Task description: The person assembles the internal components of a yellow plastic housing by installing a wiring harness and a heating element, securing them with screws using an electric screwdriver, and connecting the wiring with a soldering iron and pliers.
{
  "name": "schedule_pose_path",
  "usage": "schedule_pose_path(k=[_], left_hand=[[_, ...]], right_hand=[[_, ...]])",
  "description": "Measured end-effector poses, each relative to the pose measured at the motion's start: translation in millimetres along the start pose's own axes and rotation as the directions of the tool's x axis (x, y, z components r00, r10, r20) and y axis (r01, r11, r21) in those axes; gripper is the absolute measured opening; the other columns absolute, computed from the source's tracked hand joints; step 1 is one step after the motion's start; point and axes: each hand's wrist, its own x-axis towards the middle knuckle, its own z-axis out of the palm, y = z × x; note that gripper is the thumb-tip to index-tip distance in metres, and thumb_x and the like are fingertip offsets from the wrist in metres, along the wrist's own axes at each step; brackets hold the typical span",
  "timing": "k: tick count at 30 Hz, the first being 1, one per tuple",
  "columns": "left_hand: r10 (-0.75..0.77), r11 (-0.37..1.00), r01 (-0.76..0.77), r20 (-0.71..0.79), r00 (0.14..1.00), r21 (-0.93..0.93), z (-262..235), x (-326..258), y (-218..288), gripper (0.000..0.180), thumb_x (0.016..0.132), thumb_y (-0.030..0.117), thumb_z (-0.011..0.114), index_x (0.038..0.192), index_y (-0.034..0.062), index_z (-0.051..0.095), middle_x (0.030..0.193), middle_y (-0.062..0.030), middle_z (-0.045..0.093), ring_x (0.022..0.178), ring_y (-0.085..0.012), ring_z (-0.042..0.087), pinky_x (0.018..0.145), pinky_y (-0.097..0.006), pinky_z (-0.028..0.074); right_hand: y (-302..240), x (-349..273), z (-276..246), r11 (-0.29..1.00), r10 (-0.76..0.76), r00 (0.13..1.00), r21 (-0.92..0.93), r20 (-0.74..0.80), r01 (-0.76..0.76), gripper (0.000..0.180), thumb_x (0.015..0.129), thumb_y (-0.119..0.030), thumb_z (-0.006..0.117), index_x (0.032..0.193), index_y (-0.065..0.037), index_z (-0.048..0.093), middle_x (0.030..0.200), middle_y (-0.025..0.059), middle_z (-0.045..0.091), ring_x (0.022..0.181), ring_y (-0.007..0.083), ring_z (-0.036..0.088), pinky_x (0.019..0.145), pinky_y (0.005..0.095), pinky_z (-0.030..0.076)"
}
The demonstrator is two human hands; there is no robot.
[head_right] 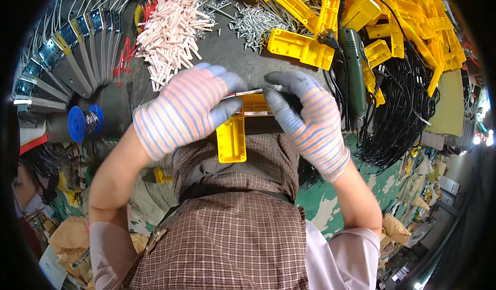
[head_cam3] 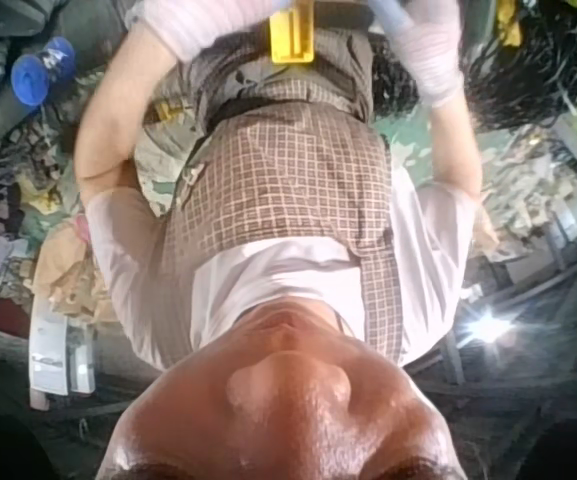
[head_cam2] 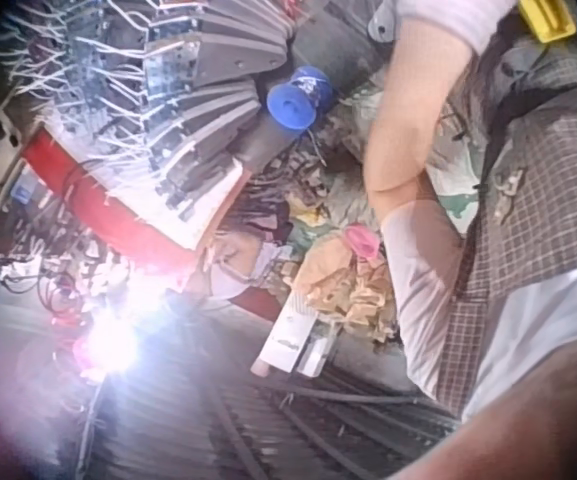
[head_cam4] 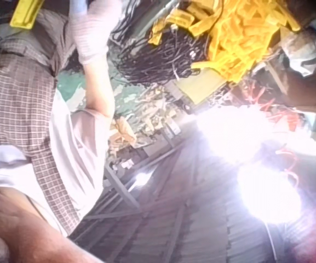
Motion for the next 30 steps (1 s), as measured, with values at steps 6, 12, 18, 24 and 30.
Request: schedule_pose_path(k=[6,12,18,24,30], left_hand=[[-0.067,0.95,0.196,0.456,0.888,-0.241,-22.1,33.0,-14.5,0.031,0.091,0.031,0.059,0.099,0.0011,0.063,0.081,-0.0174,0.066,0.074,-0.0302,0.064,0.069,-0.037,0.051],[-0.046,0.878,0.236,0.419,0.907,-0.416,-18.8,25.5,-22.2,0.026,0.09,0.024,0.065,0.103,0.0011,0.064,0.087,-0.0105,0.068,0.08,-0.0158,0.064,0.075,-0.031,0.052],[-0.095,0.889,0.235,0.344,0.934,-0.393,-22.1,14.6,-12.7,0.024,0.089,0.022,0.065,0.104,0.0032,0.063,0.085,-0.0116,0.066,0.079,-0.0195,0.064,0.074,-0.033,0.051],[-0.026,0.991,0.055,0.23,0.973,-0.122,-18.7,5.9,-7.2,0.023,0.086,0.022,0.063,0.105,0.0073,0.063,0.094,-0.0142,0.063,0.09,-0.0324,0.063,0.078,-0.037,0.05],[-0.166,0.811,0.307,0.307,0.937,-0.498,-16.6,5.9,-11.7,0.021,0.092,0.014,0.058,0.109,0.0027,0.062,0.094,-0.0081,0.065,0.091,-0.0137,0.062,0.083,-0.029,0.05]], right_hand=[[-19.2,-11.8,28.7,0.718,-0.543,0.838,-0.552,-0.061,0.425,0.024,0.069,-0.016,0.077,0.089,-0.012,0.065,0.089,0.009,0.064,0.077,0.0274,0.061,0.073,0.0396,0.046],[-10.6,-17.8,53.2,0.839,-0.271,0.96,-0.506,-0.07,0.2,0.018,0.073,-0.025,0.077,0.078,-0.013,0.064,0.069,0.0053,0.061,0.064,0.0266,0.058,0.065,0.0395,0.043],[-16.2,-15.4,53.1,0.773,-0.275,0.961,-0.602,-0.032,0.201,0.014,0.072,-0.022,0.073,0.076,-0.012,0.064,0.069,0.0055,0.059,0.066,0.0285,0.056,0.065,0.0421,0.039],[-13.2,-16.2,54.9,0.744,-0.221,0.972,-0.658,-0.084,0.113,0.021,0.069,-0.03,0.071,0.081,-0.015,0.062,0.078,0.0071,0.055,0.077,0.0309,0.053,0.071,0.0471,0.036],[-12.4,-16.1,55.1,0.739,-0.252,0.956,-0.668,-0.149,0.091,0.019,0.069,-0.025,0.069,0.084,-0.015,0.063,0.078,0.0061,0.057,0.078,0.0299,0.055,0.072,0.0461,0.039]])
